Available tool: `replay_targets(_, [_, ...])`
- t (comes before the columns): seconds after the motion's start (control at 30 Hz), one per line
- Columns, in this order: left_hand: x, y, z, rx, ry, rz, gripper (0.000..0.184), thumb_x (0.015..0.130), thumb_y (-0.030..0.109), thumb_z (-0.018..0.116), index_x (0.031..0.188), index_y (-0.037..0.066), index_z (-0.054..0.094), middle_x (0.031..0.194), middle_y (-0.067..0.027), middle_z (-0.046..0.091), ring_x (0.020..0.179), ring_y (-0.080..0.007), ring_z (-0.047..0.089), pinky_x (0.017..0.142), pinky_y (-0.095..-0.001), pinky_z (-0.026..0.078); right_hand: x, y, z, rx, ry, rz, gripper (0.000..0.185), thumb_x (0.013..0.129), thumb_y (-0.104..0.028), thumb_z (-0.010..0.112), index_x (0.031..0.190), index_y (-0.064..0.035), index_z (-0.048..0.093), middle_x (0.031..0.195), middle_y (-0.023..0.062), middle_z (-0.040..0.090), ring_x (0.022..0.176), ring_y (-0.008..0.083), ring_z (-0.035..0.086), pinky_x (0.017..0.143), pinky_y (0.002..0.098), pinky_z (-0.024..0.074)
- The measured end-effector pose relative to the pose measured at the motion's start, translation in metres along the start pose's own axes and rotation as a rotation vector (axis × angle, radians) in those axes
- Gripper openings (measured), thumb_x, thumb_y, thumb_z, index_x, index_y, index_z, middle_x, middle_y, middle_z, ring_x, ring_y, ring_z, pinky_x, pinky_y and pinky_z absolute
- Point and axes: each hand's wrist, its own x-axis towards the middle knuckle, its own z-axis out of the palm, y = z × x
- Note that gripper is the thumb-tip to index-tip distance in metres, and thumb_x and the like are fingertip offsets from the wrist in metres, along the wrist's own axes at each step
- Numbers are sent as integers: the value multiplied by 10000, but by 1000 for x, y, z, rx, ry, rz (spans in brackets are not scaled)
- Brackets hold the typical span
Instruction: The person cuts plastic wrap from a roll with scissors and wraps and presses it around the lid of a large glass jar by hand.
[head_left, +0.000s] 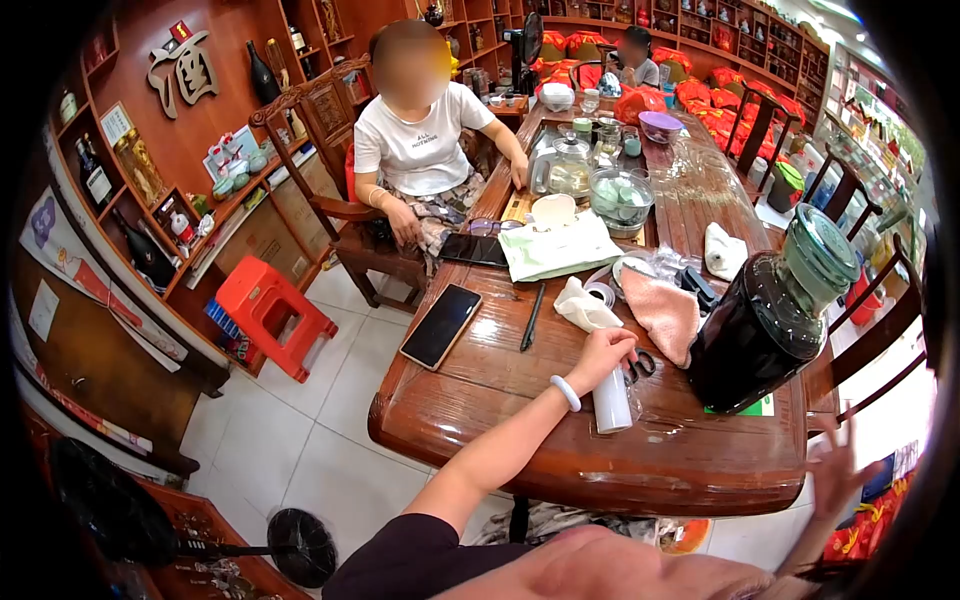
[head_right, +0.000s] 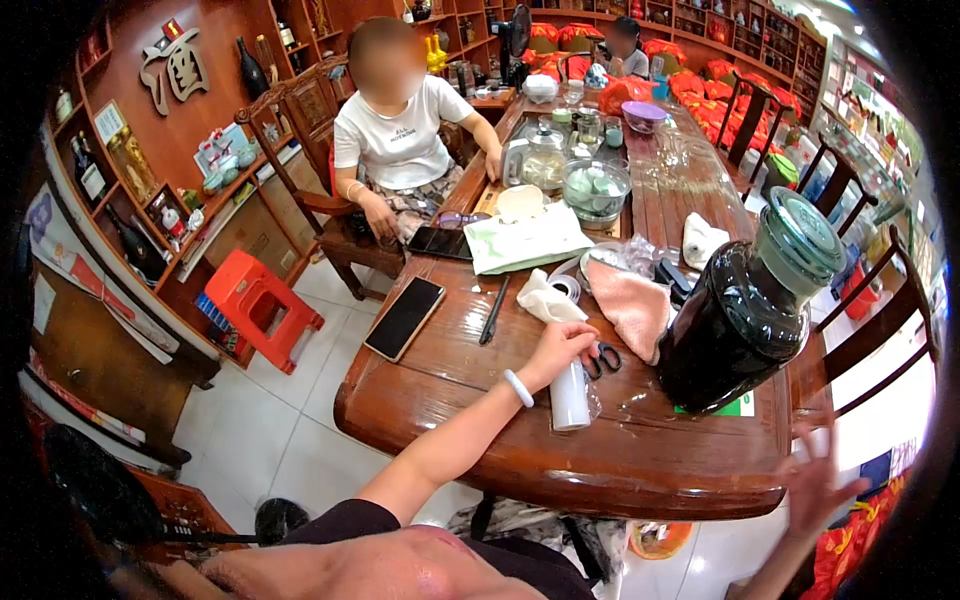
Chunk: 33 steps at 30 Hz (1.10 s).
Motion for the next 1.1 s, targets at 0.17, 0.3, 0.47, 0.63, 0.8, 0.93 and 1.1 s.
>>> replay_targets(0.17, [2,-8,3,-37,40,54,167,827,101,527,878,-34,610,658,-68,619,506,-93,542,470,-221,438,-37,-134,-107,-34,536,-220,1041,631,-722,503,1343,-7,244,1260,157,432,1126,292,416,975,448,293])
replay_targets(0.3, [0,-3,2,-29,42,41,167,821,99,531,881,-36,610,657,-75,622,509,-94,546,479,-228,445,-57,-95,-139,-204,916,-311,975,647,-657,494,1335,-7,260,1252,164,435,1125,291,418,974,438,296])
replay_targets(0.47, [1,-4,2,-12,52,46,173,813,101,536,873,-43,610,658,-74,624,509,-96,547,489,-228,451,-51,39,-110,-390,933,-46,893,666,-575,484,1324,-7,280,1242,173,438,1124,289,421,973,427,299])
replay_targets(0.63, [1,-5,1,-21,46,42,175,815,99,536,886,-42,609,657,-70,622,502,-97,545,479,-227,446,-44,141,-66,-586,693,238,814,685,-494,473,1314,-7,300,1232,182,442,1122,287,423,972,415,302])
replay_targets(0.8, [0,-3,1,-17,48,34,174,822,101,537,886,-45,606,666,-70,621,511,-93,543,482,-223,443,-55,210,-47,-818,449,424,737,704,-413,462,1303,-7,320,1222,191,445,1121,285,425,971,404,305])
replay_targets(0.93, [-1,-2,1,-22,44,34,171,827,99,535,890,-45,604,664,-68,618,518,-90,541,485,-221,441,-80,248,-53,-1035,305,532,679,720,-348,454,1295,-7,337,1214,198,448,1120,283,427,970,394,307])
replay_targets(1.1, [-1,-2,1,-30,32,42,167,830,95,532,896,-41,602,668,-66,616,516,-90,537,482,-217,438,-127,282,-68,-1301,128,662,610,739,-266,443,1284,-7,357,1204,206,452,1119,282,430,969,383,310])
